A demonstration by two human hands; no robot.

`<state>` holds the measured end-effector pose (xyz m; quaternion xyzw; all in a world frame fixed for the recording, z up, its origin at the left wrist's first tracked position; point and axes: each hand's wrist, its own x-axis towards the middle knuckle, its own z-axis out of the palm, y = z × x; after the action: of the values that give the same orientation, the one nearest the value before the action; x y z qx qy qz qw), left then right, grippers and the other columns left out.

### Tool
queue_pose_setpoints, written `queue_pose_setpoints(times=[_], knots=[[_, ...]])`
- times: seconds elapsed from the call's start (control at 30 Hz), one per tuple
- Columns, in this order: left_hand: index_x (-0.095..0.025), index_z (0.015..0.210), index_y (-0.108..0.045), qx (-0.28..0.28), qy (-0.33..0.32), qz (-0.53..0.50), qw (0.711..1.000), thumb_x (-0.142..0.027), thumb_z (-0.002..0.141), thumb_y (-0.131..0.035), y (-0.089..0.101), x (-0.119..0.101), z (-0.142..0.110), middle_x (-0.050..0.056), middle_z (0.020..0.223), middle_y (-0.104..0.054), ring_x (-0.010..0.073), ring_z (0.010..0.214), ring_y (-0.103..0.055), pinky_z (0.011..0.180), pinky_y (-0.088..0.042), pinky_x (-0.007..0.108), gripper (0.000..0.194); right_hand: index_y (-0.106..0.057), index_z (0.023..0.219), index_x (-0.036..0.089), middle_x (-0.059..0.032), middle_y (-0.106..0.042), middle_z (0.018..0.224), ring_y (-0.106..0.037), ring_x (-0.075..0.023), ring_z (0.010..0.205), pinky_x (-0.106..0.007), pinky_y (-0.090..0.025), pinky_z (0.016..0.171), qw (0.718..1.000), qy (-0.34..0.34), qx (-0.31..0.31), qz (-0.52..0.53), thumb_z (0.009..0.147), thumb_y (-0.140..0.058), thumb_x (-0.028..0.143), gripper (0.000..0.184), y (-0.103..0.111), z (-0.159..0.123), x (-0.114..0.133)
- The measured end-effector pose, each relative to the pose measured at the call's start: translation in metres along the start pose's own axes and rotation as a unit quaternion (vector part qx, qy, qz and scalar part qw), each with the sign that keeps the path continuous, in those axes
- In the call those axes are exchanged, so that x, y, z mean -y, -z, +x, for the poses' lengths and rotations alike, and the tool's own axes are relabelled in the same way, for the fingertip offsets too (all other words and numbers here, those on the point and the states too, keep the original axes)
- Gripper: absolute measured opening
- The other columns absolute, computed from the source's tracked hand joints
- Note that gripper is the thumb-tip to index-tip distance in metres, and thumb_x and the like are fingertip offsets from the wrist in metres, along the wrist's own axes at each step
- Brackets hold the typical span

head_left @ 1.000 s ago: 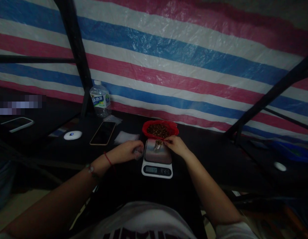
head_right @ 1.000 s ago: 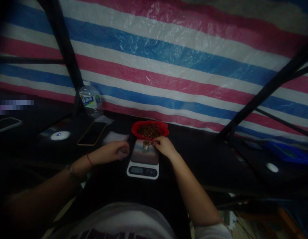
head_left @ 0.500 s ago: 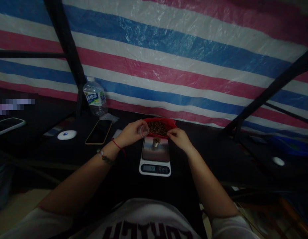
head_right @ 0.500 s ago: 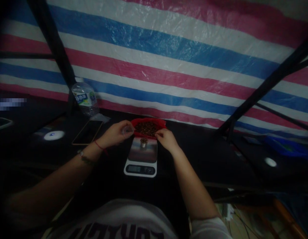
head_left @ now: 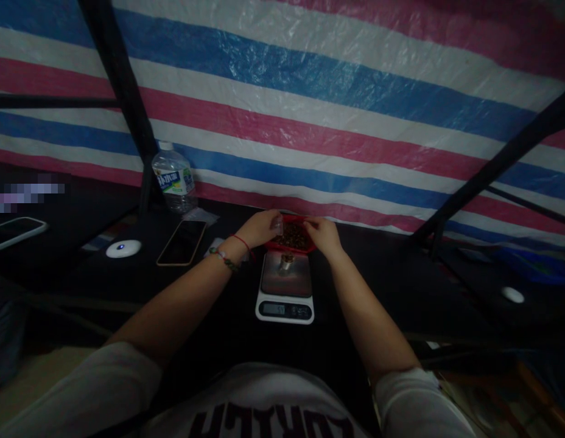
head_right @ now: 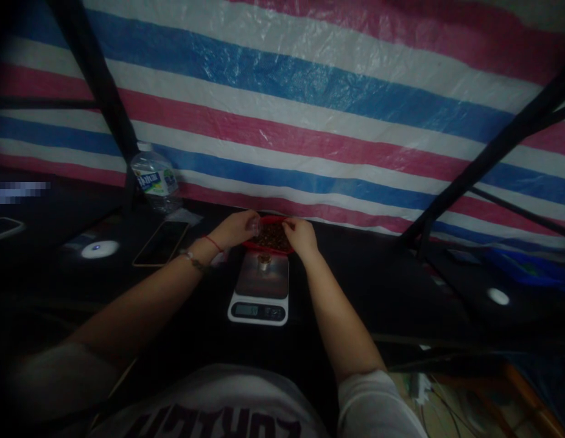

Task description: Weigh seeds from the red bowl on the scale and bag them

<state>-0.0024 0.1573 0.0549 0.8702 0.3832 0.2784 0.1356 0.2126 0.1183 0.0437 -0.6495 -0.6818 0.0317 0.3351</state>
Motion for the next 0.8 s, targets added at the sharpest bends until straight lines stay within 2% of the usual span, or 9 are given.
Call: queue_pose_setpoints(times=[0.13, 0.2, 0.27, 0.37, 0.5, 0.57, 0.67, 0.73, 0.8], knots=[[-0.016, 0.105, -0.06, -0.023, 0.019, -0.022, 0.999, -0.028, 0.074, -0.059, 0.01, -0.008, -0.015, 0.006, 0.097, -0.066, 0.0213, 0.086, -0.063, 0.078, -0.047, 0.031, 0.033, -0.071, 0.094, 0.018, -0.0059, -0.071, 0.09, -0.064, -0.0193, 0.08, -0.031, -0.049, 0.076, 0.991, 0.007, -0.024, 0.13, 0.083, -0.054, 0.028, 0.022, 0.01, -0.022, 0.011], [-0.018, 0.108, -0.059, -0.014, 0.004, -0.043, 0.999, -0.031, 0.074, -0.061, 0.015, -0.019, -0.025, 0.005, 0.099, -0.066, 0.0207, 0.086, -0.063, 0.077, -0.048, 0.03, 0.037, -0.068, 0.1, 0.019, -0.0043, -0.07, 0.089, -0.063, -0.0169, 0.077, -0.028, -0.05, 0.072, 0.976, 0.031, 0.01, 0.213, 0.085, -0.051, 0.029, 0.025, 0.014, -0.033, 0.024], [-0.018, 0.107, -0.059, 0.001, -0.025, -0.051, 0.998, -0.033, 0.072, -0.064, 0.018, -0.032, -0.034, 0.005, 0.097, -0.066, 0.0208, 0.086, -0.063, 0.075, -0.048, 0.029, 0.038, -0.066, 0.101, 0.02, -0.0034, -0.068, 0.094, -0.063, -0.0158, 0.082, -0.027, -0.049, 0.076, 0.962, 0.083, 0.074, 0.249, 0.085, -0.052, 0.028, 0.023, 0.016, -0.041, 0.038], [-0.017, 0.101, -0.06, -0.004, -0.064, -0.039, 0.997, -0.037, 0.073, -0.066, 0.018, -0.048, -0.044, 0.006, 0.095, -0.065, 0.0225, 0.088, -0.062, 0.076, -0.047, 0.031, 0.035, -0.069, 0.089, 0.019, -0.0027, -0.067, 0.09, -0.061, -0.0152, 0.086, -0.026, -0.047, 0.078, 0.952, 0.14, 0.143, 0.233, 0.086, -0.051, 0.024, 0.018, 0.019, -0.044, 0.056], [-0.017, 0.102, -0.06, -0.018, -0.08, 0.004, 0.997, -0.033, 0.073, -0.064, 0.016, -0.054, -0.055, 0.009, 0.099, -0.064, 0.0257, 0.096, -0.06, 0.084, -0.047, 0.036, 0.033, -0.066, 0.068, 0.016, -0.001, -0.063, 0.074, -0.059, -0.0136, 0.073, -0.025, -0.046, 0.071, 0.954, 0.145, 0.18, 0.189, 0.083, -0.053, 0.015, 0.02, 0.017, -0.044, 0.069], [-0.017, 0.106, -0.058, -0.017, -0.086, 0.017, 0.996, -0.029, 0.07, -0.065, 0.016, -0.053, -0.06, 0.009, 0.103, -0.063, 0.027, 0.1, -0.059, 0.088, -0.046, 0.038, 0.039, -0.065, 0.064, 0.015, -0.0014, -0.064, 0.077, -0.06, -0.0147, 0.077, -0.026, -0.046, 0.074, 0.961, 0.147, 0.175, 0.158, 0.075, -0.059, 0.01, 0.014, 0.015, -0.044, 0.074], [-0.018, 0.116, -0.054, -0.007, -0.097, 0.006, 0.995, -0.027, 0.066, -0.068, 0.015, -0.05, -0.065, 0.009, 0.109, -0.062, 0.0279, 0.105, -0.057, 0.092, -0.044, 0.039, 0.052, -0.068, 0.069, 0.016, -0.0033, -0.067, 0.092, -0.061, -0.0185, 0.09, -0.029, -0.046, 0.082, 0.962, 0.16, 0.181, 0.124, 0.066, -0.069, 0.008, 0.009, 0.012, -0.043, 0.081], [-0.018, 0.12, -0.052, -0.008, -0.105, -0.018, 0.994, -0.025, 0.066, -0.068, 0.015, -0.048, -0.067, 0.01, 0.113, -0.061, 0.0272, 0.107, -0.057, 0.094, -0.044, 0.039, 0.056, -0.07, 0.071, 0.017, -0.004, -0.067, 0.1, -0.061, -0.02, 0.096, -0.03, -0.046, 0.086, 0.956, 0.182, 0.195, 0.12, 0.065, -0.071, 0.01, 0.009, 0.012, -0.041, 0.084], [-0.017, 0.117, -0.053, -0.015, -0.106, -0.044, 0.993, -0.025, 0.068, -0.066, 0.014, -0.045, -0.068, 0.01, 0.111, -0.061, 0.0259, 0.105, -0.058, 0.092, -0.045, 0.038, 0.051, -0.07, 0.072, 0.018, -0.0039, -0.067, 0.103, -0.06, -0.0201, 0.1, -0.031, -0.046, 0.088, 0.95, 0.2, 0.197, 0.135, 0.07, -0.069, 0.014, 0.005, 0.016, -0.039, 0.084]])
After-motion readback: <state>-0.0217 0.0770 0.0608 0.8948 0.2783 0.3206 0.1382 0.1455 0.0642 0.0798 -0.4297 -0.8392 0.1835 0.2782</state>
